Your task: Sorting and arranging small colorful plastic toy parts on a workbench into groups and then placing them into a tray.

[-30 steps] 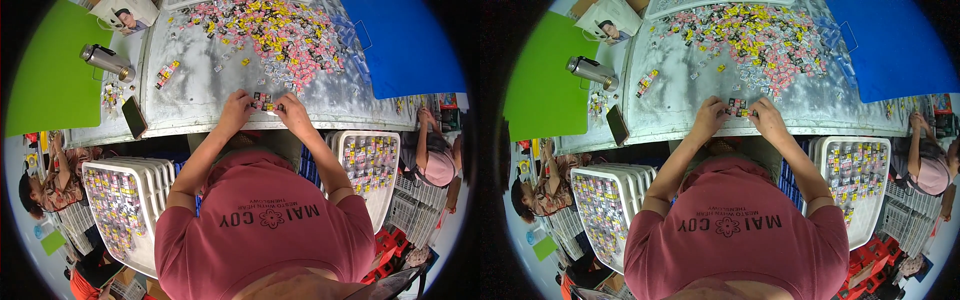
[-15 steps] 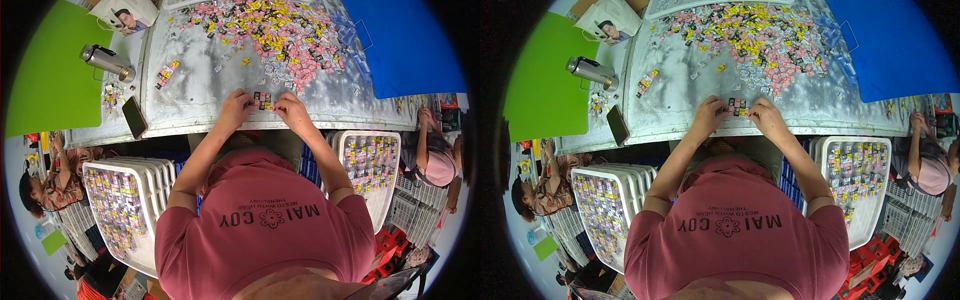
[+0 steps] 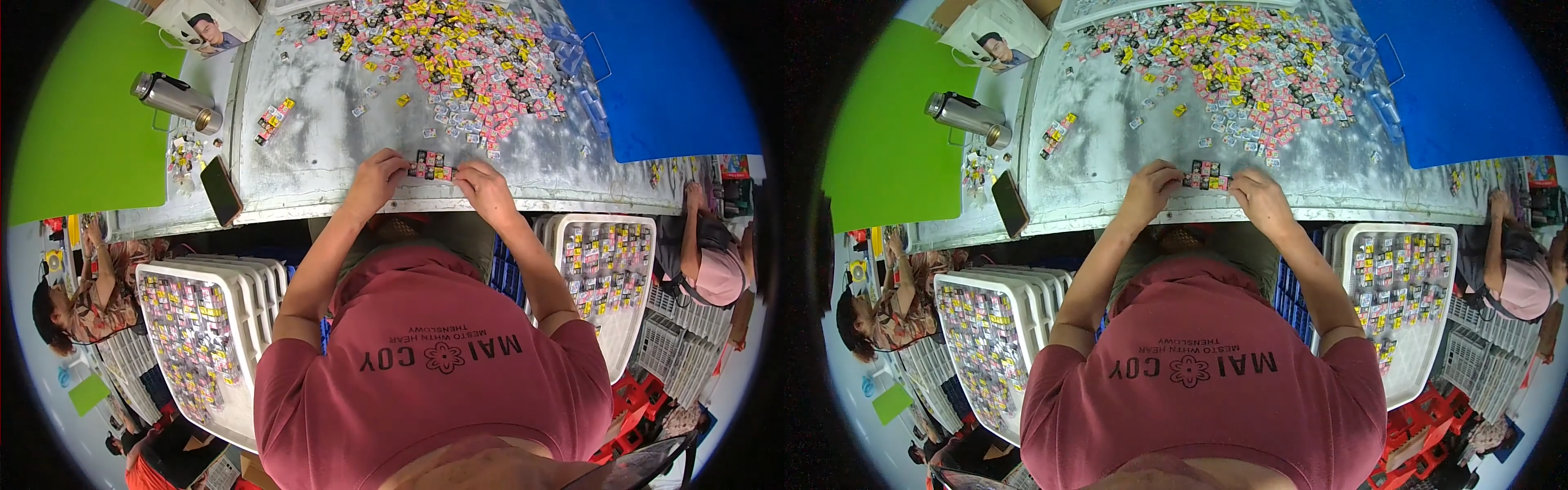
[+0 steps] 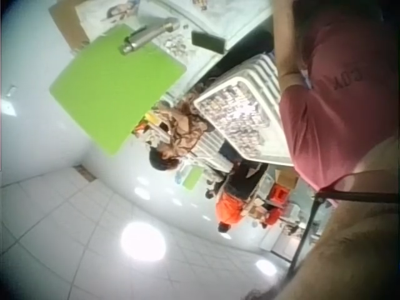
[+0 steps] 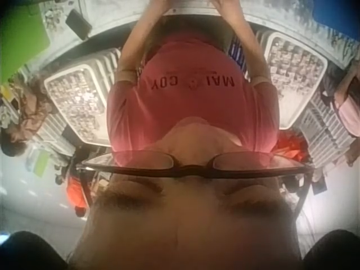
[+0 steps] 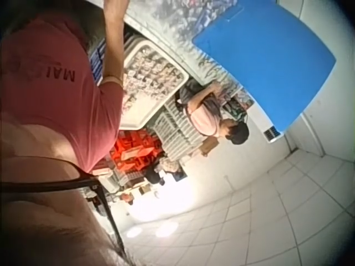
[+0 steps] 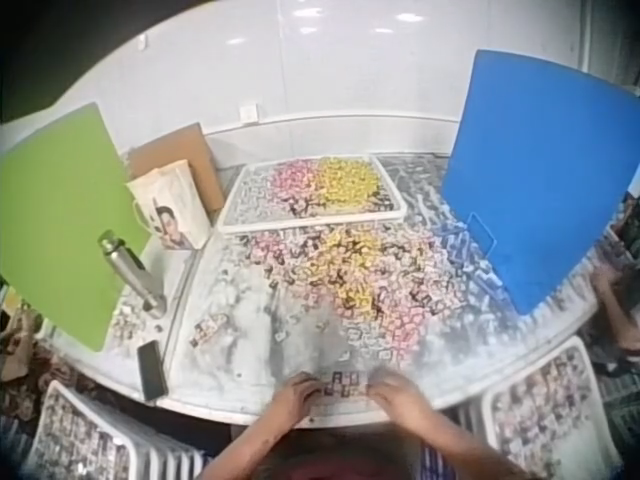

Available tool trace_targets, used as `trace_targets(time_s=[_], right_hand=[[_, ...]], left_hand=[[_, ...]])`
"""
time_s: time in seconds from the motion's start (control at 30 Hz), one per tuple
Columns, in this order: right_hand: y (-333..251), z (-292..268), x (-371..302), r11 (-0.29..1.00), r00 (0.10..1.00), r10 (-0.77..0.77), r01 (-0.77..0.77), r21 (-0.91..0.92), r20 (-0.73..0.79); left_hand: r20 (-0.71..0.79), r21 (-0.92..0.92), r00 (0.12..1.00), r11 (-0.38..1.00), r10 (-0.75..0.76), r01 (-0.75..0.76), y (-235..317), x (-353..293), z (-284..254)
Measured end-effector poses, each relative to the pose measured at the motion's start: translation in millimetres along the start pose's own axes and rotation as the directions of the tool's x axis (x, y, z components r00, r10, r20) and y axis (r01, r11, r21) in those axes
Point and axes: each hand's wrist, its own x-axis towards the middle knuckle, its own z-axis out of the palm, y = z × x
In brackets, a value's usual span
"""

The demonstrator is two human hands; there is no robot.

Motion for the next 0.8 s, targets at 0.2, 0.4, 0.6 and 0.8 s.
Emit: trace_targets(time_s=[0.2,0.4,0.6,0.8], right_hand=[[5.5,2.8,-8.8,0.993,0.995,-0.093,0.090,-0.080,-0.031],[-3.6,-1.8,-10.7,0.990,0.996,-0.088,0.085,-0.112,-0.018],[-3.7,-3.1,-17.7,0.978,0.991,-0.136,0.131,-0.165,-0.018],[-3.5,-4.0,-29.7,0.963,0.991,-0.136,0.128,-0.236,-0.014]], left_hand=[[-0.022,0.124,0.989,0.982,0.149,-0.145,8.2,-11.5,11.1],[0.267,0.293,0.938,0.908,0.222,-0.298,29.4,-18.0,22.9],[0.369,0.440,0.924,0.857,0.099,-0.267,36.8,-19.9,23.9],[0.340,0.347,0.935,0.910,0.105,-0.228,37.2,-22.7,28.5]])
